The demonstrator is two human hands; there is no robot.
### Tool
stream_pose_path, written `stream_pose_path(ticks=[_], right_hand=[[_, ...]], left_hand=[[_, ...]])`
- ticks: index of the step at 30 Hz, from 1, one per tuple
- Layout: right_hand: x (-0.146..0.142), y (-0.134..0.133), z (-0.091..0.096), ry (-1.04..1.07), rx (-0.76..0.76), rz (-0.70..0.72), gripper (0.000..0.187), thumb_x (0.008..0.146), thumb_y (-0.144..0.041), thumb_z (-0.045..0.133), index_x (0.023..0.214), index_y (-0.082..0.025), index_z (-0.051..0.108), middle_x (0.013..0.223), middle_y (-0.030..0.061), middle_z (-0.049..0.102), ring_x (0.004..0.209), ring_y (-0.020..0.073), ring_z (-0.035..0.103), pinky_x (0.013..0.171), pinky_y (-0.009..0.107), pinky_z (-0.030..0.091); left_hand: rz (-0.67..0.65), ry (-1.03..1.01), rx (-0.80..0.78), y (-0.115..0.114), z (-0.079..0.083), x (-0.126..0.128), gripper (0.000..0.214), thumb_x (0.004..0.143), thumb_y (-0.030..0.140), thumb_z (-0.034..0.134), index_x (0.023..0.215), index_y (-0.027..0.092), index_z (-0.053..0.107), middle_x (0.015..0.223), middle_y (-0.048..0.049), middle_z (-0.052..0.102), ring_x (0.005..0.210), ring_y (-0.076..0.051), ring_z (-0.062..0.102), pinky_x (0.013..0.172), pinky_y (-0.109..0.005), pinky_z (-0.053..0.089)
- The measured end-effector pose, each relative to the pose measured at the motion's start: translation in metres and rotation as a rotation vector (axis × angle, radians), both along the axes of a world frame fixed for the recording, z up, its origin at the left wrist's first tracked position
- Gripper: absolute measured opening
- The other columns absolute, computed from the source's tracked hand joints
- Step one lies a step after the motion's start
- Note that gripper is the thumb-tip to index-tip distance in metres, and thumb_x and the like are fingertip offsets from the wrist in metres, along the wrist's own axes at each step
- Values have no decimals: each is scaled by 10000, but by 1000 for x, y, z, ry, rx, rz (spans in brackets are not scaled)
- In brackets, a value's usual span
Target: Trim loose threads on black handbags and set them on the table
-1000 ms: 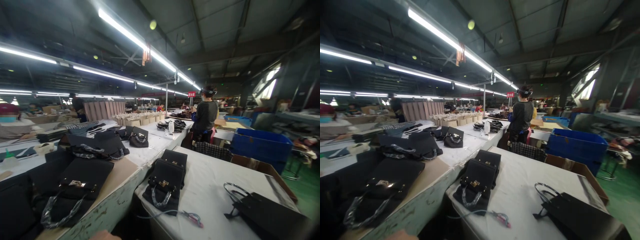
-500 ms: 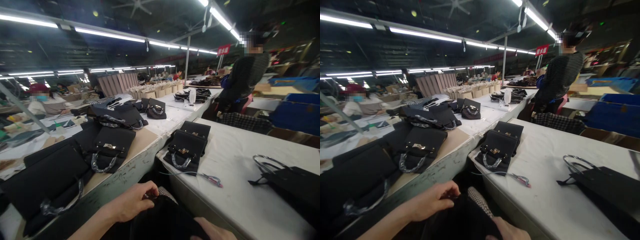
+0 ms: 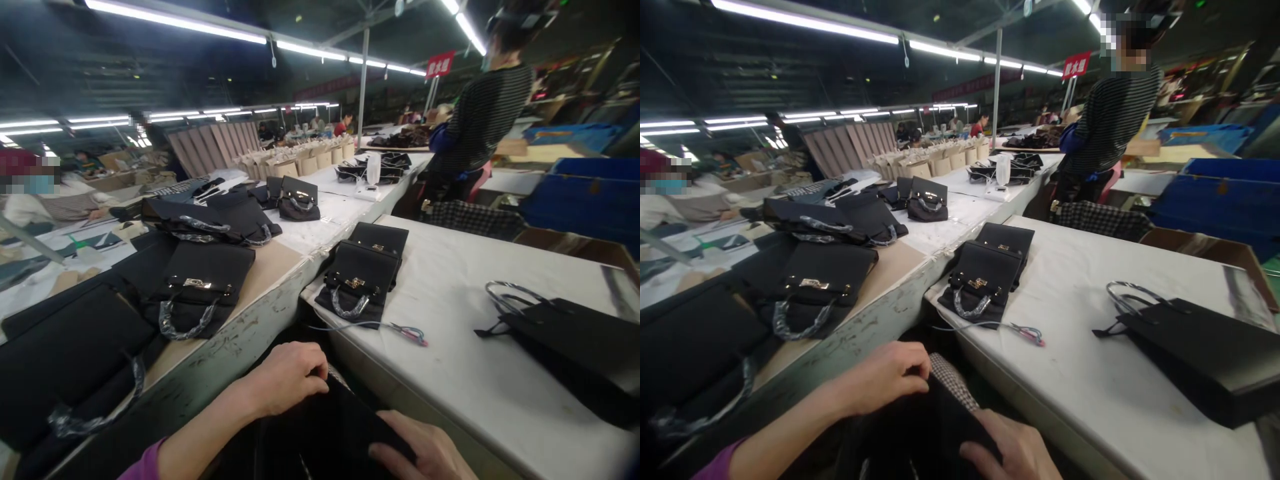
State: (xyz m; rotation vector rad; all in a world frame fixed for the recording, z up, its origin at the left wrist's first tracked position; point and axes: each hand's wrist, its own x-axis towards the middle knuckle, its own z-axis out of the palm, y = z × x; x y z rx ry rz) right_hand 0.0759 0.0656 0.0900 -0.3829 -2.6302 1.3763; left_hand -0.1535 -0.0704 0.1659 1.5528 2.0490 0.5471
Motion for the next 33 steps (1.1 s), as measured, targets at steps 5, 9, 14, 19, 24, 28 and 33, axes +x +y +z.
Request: stream_pose_path(ticks=[5,9,14,19,24,28,33], right_hand=[[17,4,-4,-36,-288,-22,329,936,-413,597,1241,-309,664,1076,-3,750,950,232,705,846,271,547],[26,4,-6,-41,-490,-34,362,933,-453,593,1235,-276,687,989,1,752,931,257,694,827,294,545],[26,4,-4,-36,-560,-38,349,950,-448,579,1224,-264,693,1004,0,737,957,252,668,846,287,524],[26,-3,-8,-16,-503,-125,342,973,-460,537,1187,-263,714,1015,-1,741,922,225,669,880,274,515],[25,-12,-5,-62,-409,-268,355,971,-493,516,1063,-244,752,967,2,751,930,225,680,807,223,510],[23,-16,-3,-77,-269,-310,438,980,-513,461,844,-191,724,766,5,700,699,177,632,608,208,476],[18,-7,9,20,-30,-164,446,1011,-424,385,828,-200,724,726,30,699,640,170,636,616,220,511]], left_hand=[[-83,-111,42,-1,-3,-5,144,830,113,631,718,190,583,1009,31,688,876,-128,611,793,-214,399],[-80,-201,34,-8,-4,-7,160,835,92,610,721,192,560,1094,60,692,933,-106,624,837,-190,395],[-35,-174,13,-10,-8,-6,170,847,114,603,712,195,539,1048,59,697,933,-119,626,827,-212,396],[24,-121,-11,-6,-11,-5,146,830,135,619,702,193,577,948,44,712,873,-135,639,790,-240,408],[78,-134,-10,-4,-9,-2,159,806,152,646,659,187,599,918,37,739,873,-146,665,804,-244,428],[109,-147,-2,-4,-7,0,156,794,152,650,648,189,607,904,37,747,866,-149,674,794,-243,433],[143,-107,0,-3,-8,2,151,775,145,648,634,190,618,843,26,745,809,-156,662,769,-251,425]])
